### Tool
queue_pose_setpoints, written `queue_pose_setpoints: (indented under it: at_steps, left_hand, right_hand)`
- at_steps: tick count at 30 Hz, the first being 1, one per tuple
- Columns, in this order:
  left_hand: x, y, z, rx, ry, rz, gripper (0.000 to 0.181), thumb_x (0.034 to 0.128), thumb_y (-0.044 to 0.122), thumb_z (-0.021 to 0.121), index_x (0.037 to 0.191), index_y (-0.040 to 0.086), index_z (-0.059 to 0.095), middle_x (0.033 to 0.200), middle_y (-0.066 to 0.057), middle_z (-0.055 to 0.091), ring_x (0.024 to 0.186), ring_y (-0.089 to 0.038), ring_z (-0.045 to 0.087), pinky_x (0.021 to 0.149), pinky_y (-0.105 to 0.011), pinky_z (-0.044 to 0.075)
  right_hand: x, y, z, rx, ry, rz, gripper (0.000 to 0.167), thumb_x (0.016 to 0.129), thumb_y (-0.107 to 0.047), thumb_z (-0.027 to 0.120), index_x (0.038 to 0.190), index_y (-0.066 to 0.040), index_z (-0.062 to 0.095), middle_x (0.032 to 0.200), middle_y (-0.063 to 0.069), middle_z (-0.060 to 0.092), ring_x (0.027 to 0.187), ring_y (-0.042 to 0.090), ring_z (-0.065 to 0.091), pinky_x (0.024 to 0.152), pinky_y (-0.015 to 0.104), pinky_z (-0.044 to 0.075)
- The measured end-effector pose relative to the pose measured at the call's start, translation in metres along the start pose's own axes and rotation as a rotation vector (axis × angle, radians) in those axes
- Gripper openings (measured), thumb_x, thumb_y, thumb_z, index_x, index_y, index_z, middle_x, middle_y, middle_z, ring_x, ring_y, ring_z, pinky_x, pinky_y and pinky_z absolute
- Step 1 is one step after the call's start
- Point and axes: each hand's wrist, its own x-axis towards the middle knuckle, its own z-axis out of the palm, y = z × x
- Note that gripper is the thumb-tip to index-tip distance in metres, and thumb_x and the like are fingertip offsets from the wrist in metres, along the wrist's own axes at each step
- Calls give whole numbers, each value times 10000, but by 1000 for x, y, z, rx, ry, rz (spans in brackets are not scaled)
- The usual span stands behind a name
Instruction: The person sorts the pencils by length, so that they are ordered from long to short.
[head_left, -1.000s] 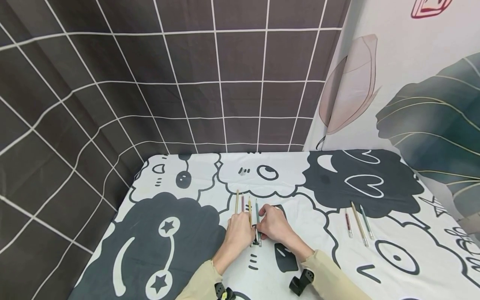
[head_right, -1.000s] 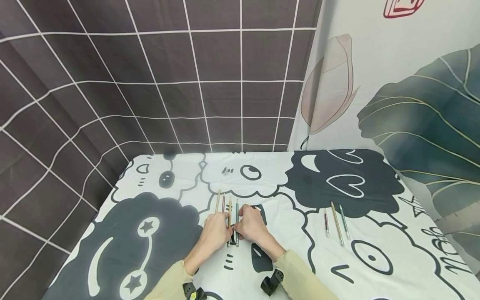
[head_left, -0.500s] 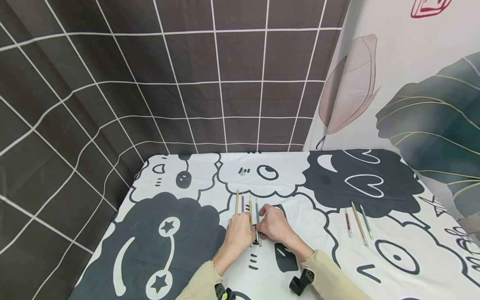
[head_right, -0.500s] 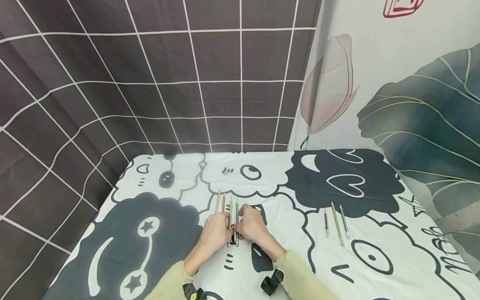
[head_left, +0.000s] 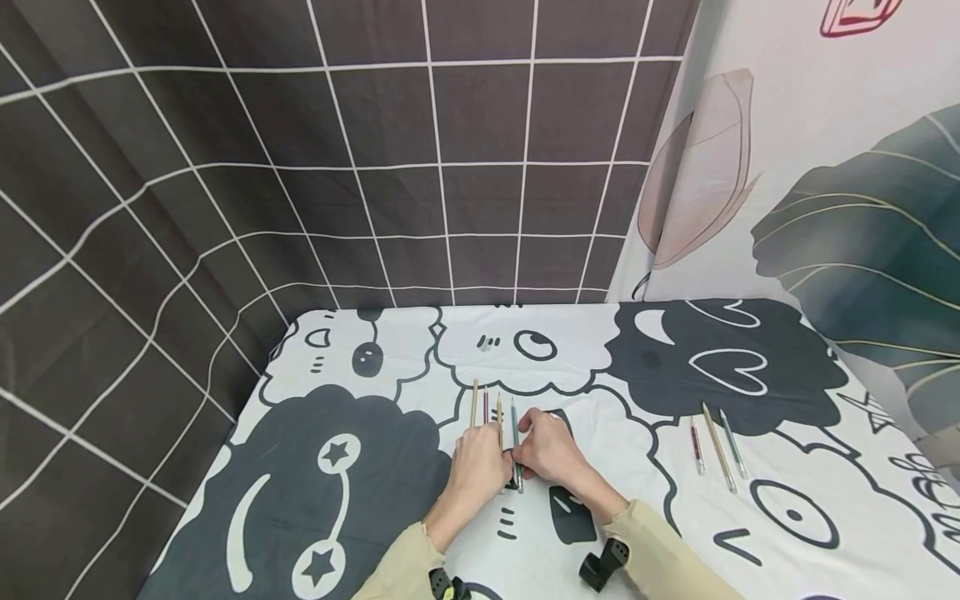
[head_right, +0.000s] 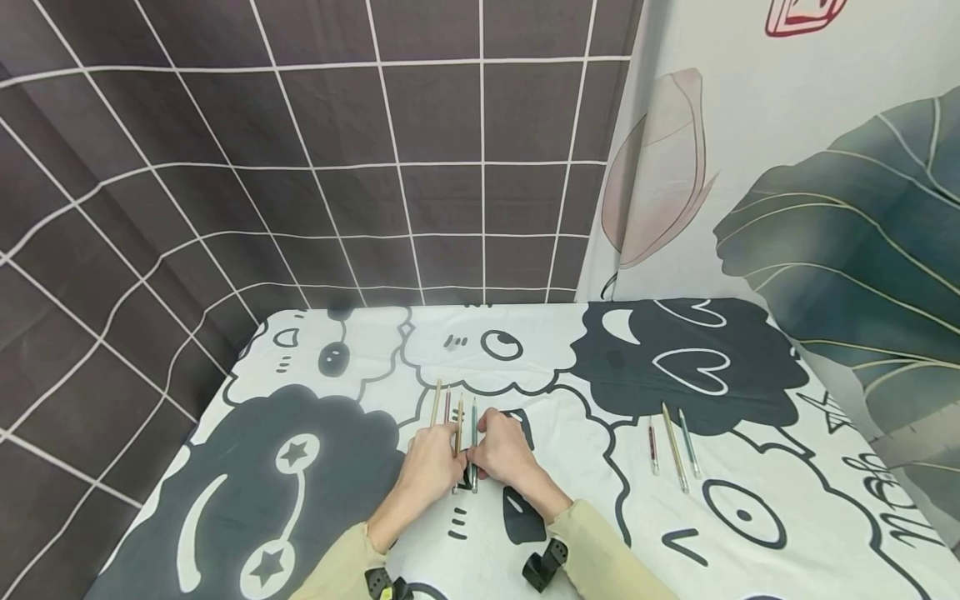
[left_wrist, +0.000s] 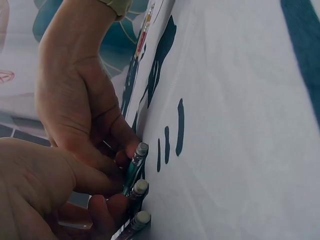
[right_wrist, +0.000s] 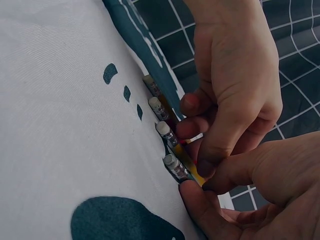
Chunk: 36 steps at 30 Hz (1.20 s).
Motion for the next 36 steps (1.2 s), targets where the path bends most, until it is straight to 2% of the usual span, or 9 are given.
queue_pose_setpoints:
  at_steps: [14, 19, 21, 24, 27, 32, 36]
  left_hand:
    - [1, 2, 1, 9, 24, -9, 110, 794, -7, 752, 806, -10, 643, 642, -70, 580, 501, -153, 516, 408, -272, 405]
    - [2, 4, 3, -17, 63, 12, 176, 802, -8, 738, 955, -81, 687, 738, -155, 665, 529, -159, 567, 416, -258, 422]
    - [3, 5, 3, -30, 76, 20, 225, 807, -2, 734, 1005, -97, 687, 696, -129, 660, 513, -137, 564, 415, -247, 420]
    - [4, 8, 4, -59, 85, 34, 218, 812, 2, 724, 1002, -97, 682, 568, -22, 574, 453, -80, 513, 392, -226, 400]
    - [4, 12, 5, -99, 84, 42, 216, 815, -5, 716, 1006, -98, 677, 526, 48, 510, 421, -26, 461, 373, -198, 380]
    - [5, 17, 7, -124, 94, 71, 211, 804, -16, 717, 996, -97, 684, 508, 70, 495, 410, -1, 432, 372, -190, 367]
    - [6, 20, 9, -143, 76, 56, 198, 807, -10, 714, 989, -82, 689, 529, 73, 507, 429, -10, 450, 401, -206, 385]
  right_hand:
    - [-1, 2, -3, 0, -7, -11, 271, 752, 62, 682, 996, 102, 571, 538, 9, 593, 417, 125, 596, 447, 281, 475]
    - [-3, 2, -8, 17, 0, -12, 276, 764, 48, 685, 1013, 96, 577, 590, 19, 615, 430, 126, 603, 462, 287, 487]
    - [-3, 2, -10, 25, 3, -13, 282, 769, 49, 677, 1029, 98, 579, 616, 20, 616, 432, 128, 605, 468, 287, 491]
    - [-5, 3, -15, 35, 13, -7, 282, 776, 48, 659, 1043, 99, 583, 635, 18, 611, 428, 133, 606, 461, 283, 486]
    - [-6, 4, -20, 42, 22, 3, 269, 790, 50, 642, 1050, 91, 586, 640, 16, 607, 423, 139, 607, 445, 274, 471]
    - [-8, 8, -27, 52, 41, 18, 241, 813, 50, 633, 1049, 71, 588, 650, 15, 613, 416, 149, 604, 431, 268, 449]
    - [-9, 11, -32, 64, 62, 32, 238, 830, 44, 640, 1061, 68, 590, 680, 26, 615, 418, 152, 607, 427, 276, 451]
